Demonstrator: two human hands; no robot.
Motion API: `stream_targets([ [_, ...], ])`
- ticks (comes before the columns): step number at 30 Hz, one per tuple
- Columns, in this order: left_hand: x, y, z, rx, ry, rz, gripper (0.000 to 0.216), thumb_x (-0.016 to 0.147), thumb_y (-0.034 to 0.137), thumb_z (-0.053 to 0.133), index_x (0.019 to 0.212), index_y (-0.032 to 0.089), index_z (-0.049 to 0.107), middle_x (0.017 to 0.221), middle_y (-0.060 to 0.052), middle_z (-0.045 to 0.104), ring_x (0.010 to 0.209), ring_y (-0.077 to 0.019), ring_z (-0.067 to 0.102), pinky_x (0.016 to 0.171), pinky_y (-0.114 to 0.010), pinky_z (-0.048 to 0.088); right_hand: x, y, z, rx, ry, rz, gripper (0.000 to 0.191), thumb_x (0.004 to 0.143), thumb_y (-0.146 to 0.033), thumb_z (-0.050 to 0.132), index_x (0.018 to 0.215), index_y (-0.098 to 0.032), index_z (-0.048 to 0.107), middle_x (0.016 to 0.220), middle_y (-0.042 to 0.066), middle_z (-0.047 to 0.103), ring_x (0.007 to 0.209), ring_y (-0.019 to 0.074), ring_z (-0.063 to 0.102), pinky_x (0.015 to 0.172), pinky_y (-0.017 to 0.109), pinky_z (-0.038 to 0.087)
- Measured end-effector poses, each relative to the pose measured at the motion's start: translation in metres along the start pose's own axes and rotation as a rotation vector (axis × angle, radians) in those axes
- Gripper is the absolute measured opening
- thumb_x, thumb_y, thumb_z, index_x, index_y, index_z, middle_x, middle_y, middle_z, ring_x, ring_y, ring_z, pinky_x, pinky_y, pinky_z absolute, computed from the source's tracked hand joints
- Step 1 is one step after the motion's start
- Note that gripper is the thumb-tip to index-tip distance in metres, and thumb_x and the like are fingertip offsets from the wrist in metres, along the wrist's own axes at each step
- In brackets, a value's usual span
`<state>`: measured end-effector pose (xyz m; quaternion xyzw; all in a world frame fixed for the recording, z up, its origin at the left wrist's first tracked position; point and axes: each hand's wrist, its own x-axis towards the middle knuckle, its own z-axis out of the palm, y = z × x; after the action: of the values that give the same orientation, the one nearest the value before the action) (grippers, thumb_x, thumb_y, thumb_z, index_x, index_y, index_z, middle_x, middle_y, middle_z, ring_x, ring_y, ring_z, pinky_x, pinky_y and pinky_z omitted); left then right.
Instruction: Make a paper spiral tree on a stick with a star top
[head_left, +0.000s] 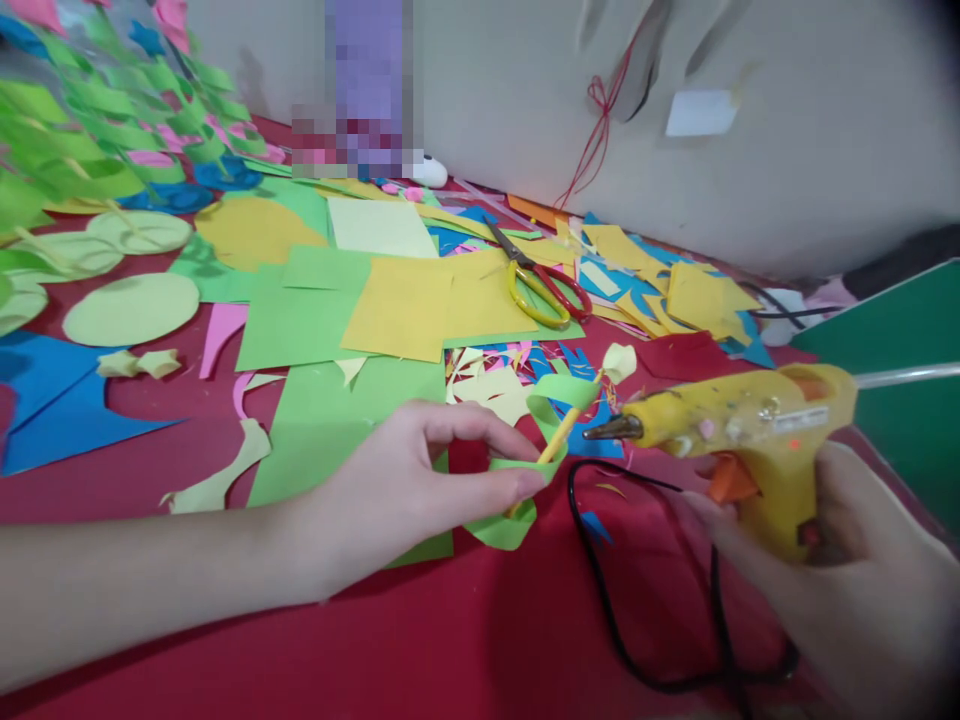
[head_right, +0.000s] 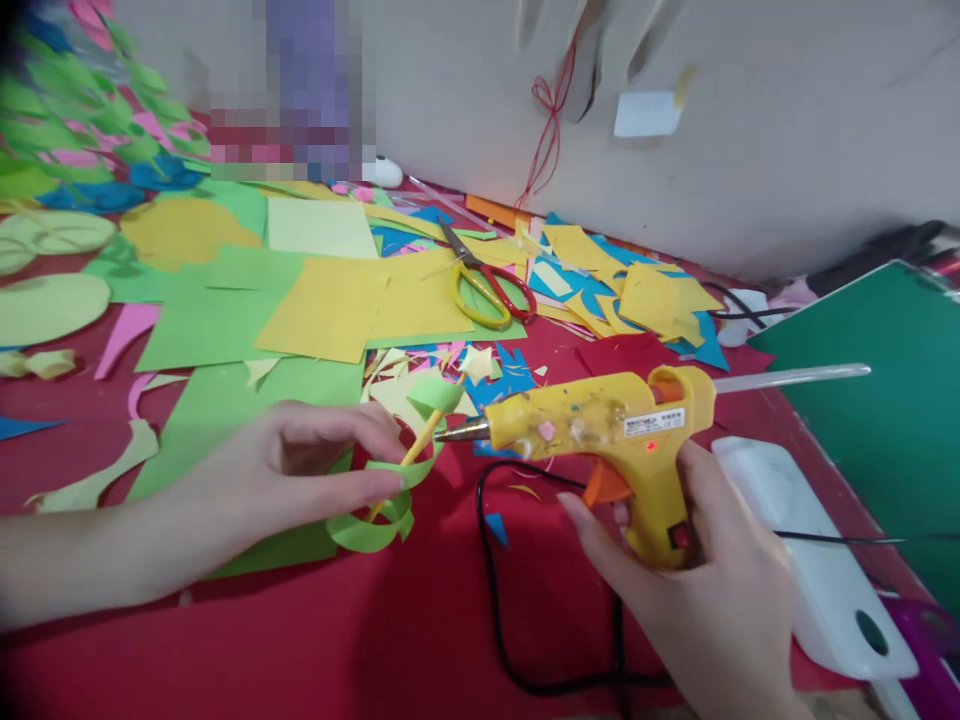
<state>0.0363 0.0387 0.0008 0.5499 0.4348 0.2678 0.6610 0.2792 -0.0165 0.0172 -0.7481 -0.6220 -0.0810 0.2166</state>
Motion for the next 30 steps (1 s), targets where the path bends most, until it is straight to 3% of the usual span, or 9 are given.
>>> stream_targets([
  [4, 0.000, 0.000, 0.000, 0.009, 0.001, 0.028, 0.017, 0.071, 0.037, 0.066, 0.071, 0.020, 0.066, 0.083, -0.001, 0.063, 0.081, -0.0166, 0.056, 0.065, -0.022, 0.043, 0.000, -0.001, 0.000, -0.052, 0.003, -0.008, 0.055, 0.060, -0.072, 0.052, 0.079, -0.021, 0.049, 0.061, 0.000, 0.049, 0.046, 0.0147, 0.044, 0.042, 0.030, 0.039],
  [8, 0.000, 0.001, -0.001, 0.004, 0.002, 0.020, 0.015, 0.071, 0.036, 0.066, 0.069, 0.021, 0.066, 0.078, 0.001, 0.062, 0.076, -0.0148, 0.055, 0.062, -0.021, 0.042, 0.000, -0.002, -0.001, -0.022, 0.010, 0.023, 0.052, 0.060, -0.070, 0.054, 0.081, -0.022, 0.049, 0.061, 0.001, 0.053, 0.047, 0.0159, 0.046, 0.040, 0.029, 0.039],
  [15, 0.000, -0.001, -0.001, -0.011, 0.006, 0.052, 0.013, 0.071, 0.033, 0.066, 0.066, 0.022, 0.067, 0.076, 0.002, 0.065, 0.084, -0.0164, 0.058, 0.068, -0.021, 0.043, 0.000, 0.001, 0.001, -0.016, -0.013, 0.068, 0.060, 0.058, -0.071, 0.054, 0.093, -0.022, 0.052, 0.072, 0.005, 0.059, 0.054, 0.0196, 0.052, 0.042, 0.032, 0.042],
  [24, 0.000, -0.003, -0.001, -0.059, 0.006, 0.052, 0.011, 0.071, 0.033, 0.067, 0.068, 0.022, 0.068, 0.076, 0.001, 0.064, 0.075, -0.0135, 0.056, 0.061, -0.019, 0.042, 0.002, -0.008, 0.001, -0.170, 0.059, 0.100, 0.053, 0.059, -0.072, 0.050, 0.076, -0.022, 0.045, 0.061, 0.001, 0.047, 0.047, 0.0177, 0.044, 0.041, 0.032, 0.036],
  [27, 0.000, -0.003, -0.001, -0.080, 0.031, 0.038, 0.009, 0.071, 0.032, 0.067, 0.070, 0.023, 0.069, 0.075, 0.003, 0.063, 0.069, -0.0110, 0.054, 0.059, -0.018, 0.040, 0.004, -0.003, -0.003, -0.106, 0.059, 0.139, 0.053, 0.057, -0.069, 0.055, 0.081, -0.023, 0.048, 0.063, 0.001, 0.050, 0.049, 0.0172, 0.046, 0.045, 0.031, 0.038],
  [30, 0.000, -0.001, -0.001, -0.069, 0.039, 0.035, 0.010, 0.071, 0.031, 0.067, 0.070, 0.021, 0.069, 0.074, 0.002, 0.063, 0.067, -0.0108, 0.053, 0.058, -0.019, 0.040, 0.013, 0.011, -0.005, 0.004, 0.041, 0.080, 0.052, 0.059, -0.068, 0.055, 0.082, -0.022, 0.050, 0.065, 0.001, 0.054, 0.052, 0.0160, 0.048, 0.047, 0.029, 0.040],
])
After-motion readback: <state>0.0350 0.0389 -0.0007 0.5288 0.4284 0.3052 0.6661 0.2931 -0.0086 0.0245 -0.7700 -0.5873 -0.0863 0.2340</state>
